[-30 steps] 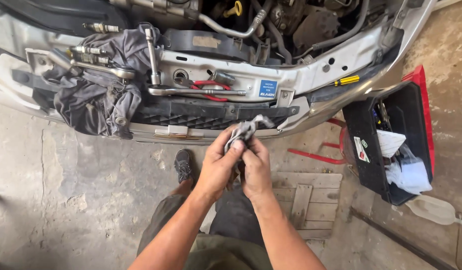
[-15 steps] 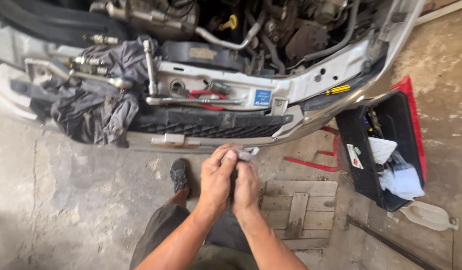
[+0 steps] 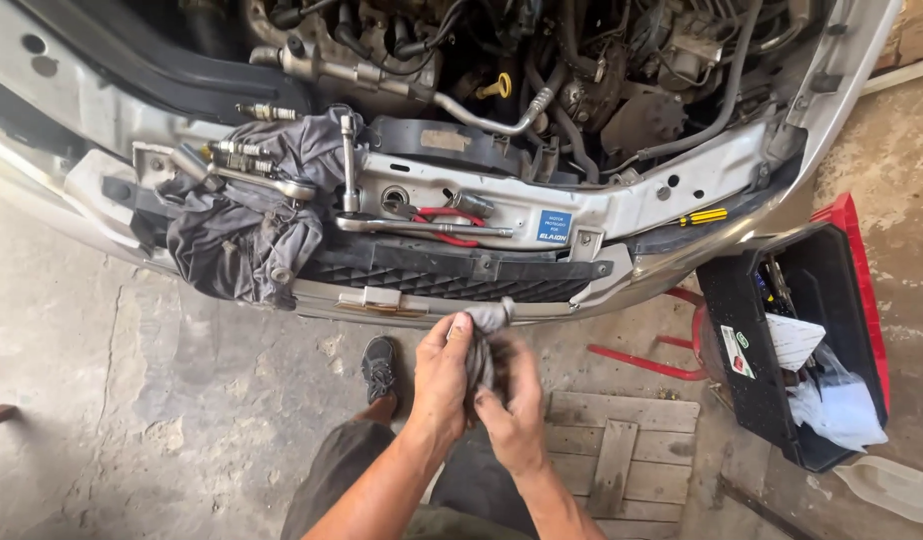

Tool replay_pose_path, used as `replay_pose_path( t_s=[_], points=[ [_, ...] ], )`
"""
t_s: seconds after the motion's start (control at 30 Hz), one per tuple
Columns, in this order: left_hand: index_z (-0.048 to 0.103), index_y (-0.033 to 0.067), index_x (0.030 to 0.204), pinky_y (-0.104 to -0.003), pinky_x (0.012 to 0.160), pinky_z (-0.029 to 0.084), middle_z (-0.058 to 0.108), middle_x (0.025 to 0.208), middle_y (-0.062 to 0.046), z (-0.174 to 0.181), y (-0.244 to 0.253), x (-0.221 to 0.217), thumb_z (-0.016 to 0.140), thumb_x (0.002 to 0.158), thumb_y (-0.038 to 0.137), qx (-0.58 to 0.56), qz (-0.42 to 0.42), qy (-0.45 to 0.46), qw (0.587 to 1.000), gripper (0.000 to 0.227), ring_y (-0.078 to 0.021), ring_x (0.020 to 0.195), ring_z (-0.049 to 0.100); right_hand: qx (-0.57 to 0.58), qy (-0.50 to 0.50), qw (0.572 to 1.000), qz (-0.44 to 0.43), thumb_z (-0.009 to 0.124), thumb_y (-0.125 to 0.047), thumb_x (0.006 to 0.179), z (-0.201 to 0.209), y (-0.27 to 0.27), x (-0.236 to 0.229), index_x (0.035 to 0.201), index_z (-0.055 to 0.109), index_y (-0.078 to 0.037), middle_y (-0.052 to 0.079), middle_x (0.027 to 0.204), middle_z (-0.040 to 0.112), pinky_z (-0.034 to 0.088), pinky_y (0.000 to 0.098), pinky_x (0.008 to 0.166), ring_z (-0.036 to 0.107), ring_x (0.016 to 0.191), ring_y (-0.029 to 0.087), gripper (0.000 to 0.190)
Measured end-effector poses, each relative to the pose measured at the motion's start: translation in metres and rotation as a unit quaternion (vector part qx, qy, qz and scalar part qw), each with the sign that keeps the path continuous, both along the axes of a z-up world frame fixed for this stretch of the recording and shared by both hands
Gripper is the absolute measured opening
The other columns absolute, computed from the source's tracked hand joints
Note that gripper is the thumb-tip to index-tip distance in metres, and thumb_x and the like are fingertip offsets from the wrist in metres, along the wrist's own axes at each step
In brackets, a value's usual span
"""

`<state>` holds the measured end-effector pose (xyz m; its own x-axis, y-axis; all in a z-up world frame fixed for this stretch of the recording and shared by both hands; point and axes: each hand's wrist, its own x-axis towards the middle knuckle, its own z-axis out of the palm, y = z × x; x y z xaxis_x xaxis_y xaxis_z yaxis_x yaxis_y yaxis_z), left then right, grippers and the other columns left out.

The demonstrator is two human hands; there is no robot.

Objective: Using a socket wrench to remove and inspect spark plugs from a car engine.

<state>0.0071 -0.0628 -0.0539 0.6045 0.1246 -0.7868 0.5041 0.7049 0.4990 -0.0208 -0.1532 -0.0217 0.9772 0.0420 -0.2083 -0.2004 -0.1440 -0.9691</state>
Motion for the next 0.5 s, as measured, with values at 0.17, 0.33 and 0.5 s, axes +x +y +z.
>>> replay_pose_path(
  t_s=[0.17, 0.33, 0.5],
  points=[
    [0.049, 0.0116, 0.142, -0.033, 0.109, 0.038, 0.053, 0.143, -0.009, 0.026, 0.003, 0.011, 0.052, 0.089, 0.052, 0.080, -0.196, -0.159, 0.964, 0.067, -0.0173, 0.130, 0.047, -0.213, -0.058, 0.973, -0.068, 0.072, -0.017, 0.082, -0.038, -0.051, 0.022, 0.130, 0.060, -0.007, 0.011, 0.125, 0.063, 0.048, 0.0356, 0.098, 0.060, 0.114, 0.024, 0.050],
    [0.031, 0.0008, 0.155, -0.044, 0.123, 0.029, 0.038, 0.161, -0.019, 0.054, 0.029, 0.019, 0.058, 0.096, 0.038, 0.410, -0.226, -0.351, 0.811, 0.075, -0.0331, 0.150, 0.038, -0.325, -0.239, 0.903, -0.148, 0.060, 0.005, 0.088, -0.026, -0.095, 0.076, 0.120, 0.065, 0.005, 0.019, 0.117, 0.069, 0.051, 0.0427, 0.100, 0.065, 0.111, 0.034, 0.032],
    [0.028, 0.0020, 0.157, -0.043, 0.129, 0.024, 0.034, 0.164, -0.019, 0.020, 0.058, 0.011, 0.068, 0.088, 0.012, 0.541, -0.123, -0.302, 0.775, 0.080, -0.0333, 0.156, 0.031, -0.342, -0.078, 0.935, -0.053, 0.060, -0.009, 0.076, -0.100, -0.124, 0.119, 0.141, 0.059, -0.012, 0.007, 0.123, 0.070, 0.049, 0.0354, 0.095, 0.065, 0.103, 0.023, 0.065]
  ],
)
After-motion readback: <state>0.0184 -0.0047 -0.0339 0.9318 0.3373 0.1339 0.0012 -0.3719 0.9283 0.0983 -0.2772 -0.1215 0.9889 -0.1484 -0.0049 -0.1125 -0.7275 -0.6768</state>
